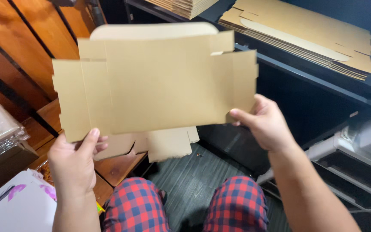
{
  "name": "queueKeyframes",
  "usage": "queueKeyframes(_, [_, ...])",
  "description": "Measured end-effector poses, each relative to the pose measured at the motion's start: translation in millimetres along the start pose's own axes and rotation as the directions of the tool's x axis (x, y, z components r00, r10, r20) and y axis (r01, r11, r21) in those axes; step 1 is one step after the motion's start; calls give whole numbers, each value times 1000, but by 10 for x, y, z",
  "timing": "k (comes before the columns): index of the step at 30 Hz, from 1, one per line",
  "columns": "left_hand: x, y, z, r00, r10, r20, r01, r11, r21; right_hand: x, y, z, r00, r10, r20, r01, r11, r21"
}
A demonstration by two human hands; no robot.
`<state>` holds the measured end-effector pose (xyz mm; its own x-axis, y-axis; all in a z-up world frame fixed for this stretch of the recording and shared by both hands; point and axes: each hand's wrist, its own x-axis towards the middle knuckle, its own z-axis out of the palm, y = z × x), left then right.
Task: The person sits on the floor and repeatedly picks up flat, pre-cut cardboard pieces from a wooden chair. They then place each piece onto a stack on a black shelf unit to the right.
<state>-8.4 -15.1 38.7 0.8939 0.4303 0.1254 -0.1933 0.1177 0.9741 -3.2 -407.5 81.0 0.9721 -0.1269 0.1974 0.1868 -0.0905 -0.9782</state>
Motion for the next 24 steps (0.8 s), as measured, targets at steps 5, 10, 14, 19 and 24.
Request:
queueKeyframes(5, [-3,748,706,980,99,175,-126,980,151,-44,-543,-623,993,-87,-82,86,996,-8])
queueKeyframes(10, [211,990,1531,918,154,365,-215,967,134,20,-838,-1244,979,-92,-180,79,994,-81])
queueKeyframes(14, [415,974,2241,884,168,437,-219,973,69,35,-1054,-1548,935,-145,-325,76,973,-216])
queueKeyframes(19, [503,1080,2951,868,101,487,-160,984,80,227,-1010,-2028,874,-266,-406,151,944,-294])
queueKeyframes(24, [609,1063,3473,866,111,487,-171,982,81,434,-923,-2329,791,-367,-490,101,868,-486])
